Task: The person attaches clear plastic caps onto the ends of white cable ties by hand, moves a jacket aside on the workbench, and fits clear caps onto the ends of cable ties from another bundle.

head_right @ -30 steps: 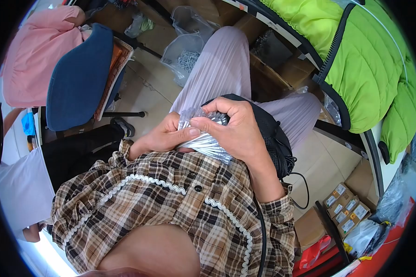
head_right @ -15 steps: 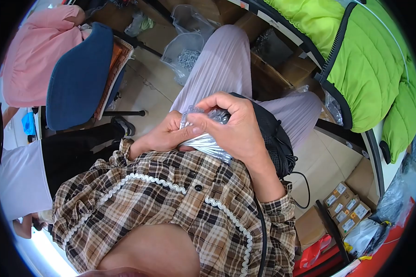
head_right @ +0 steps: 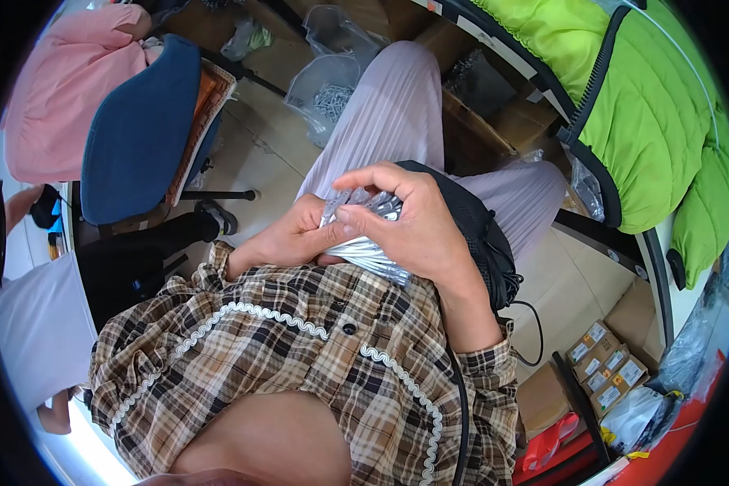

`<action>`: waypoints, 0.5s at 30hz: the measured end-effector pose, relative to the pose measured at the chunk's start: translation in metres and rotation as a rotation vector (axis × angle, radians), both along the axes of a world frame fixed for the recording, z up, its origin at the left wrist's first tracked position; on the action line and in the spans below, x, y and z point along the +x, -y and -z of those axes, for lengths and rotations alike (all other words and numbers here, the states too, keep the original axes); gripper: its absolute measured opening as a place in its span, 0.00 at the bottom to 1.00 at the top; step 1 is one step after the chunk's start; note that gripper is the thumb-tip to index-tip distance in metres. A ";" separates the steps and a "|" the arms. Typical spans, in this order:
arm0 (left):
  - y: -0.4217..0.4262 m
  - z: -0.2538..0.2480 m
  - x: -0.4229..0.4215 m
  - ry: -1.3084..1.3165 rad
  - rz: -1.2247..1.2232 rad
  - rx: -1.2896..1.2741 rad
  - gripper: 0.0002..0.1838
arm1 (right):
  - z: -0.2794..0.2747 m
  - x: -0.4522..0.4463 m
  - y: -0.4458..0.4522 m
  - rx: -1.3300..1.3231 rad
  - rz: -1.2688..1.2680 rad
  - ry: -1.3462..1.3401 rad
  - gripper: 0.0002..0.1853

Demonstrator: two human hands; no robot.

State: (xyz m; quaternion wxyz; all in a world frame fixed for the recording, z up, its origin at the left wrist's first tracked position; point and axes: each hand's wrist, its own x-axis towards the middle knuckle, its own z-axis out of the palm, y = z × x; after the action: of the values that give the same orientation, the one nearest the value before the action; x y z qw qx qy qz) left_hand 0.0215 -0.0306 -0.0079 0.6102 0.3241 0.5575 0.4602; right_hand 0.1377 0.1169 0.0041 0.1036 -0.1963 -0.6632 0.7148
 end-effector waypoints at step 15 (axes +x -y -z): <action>0.002 -0.006 -0.007 0.033 0.057 -0.030 0.16 | 0.007 0.001 -0.001 -0.033 -0.023 0.026 0.03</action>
State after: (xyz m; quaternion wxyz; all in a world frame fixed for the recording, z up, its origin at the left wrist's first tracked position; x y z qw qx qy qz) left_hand 0.0147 -0.0325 -0.0019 0.6371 0.3231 0.5446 0.4395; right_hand 0.1389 0.1175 -0.0024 0.0832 -0.1996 -0.6547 0.7243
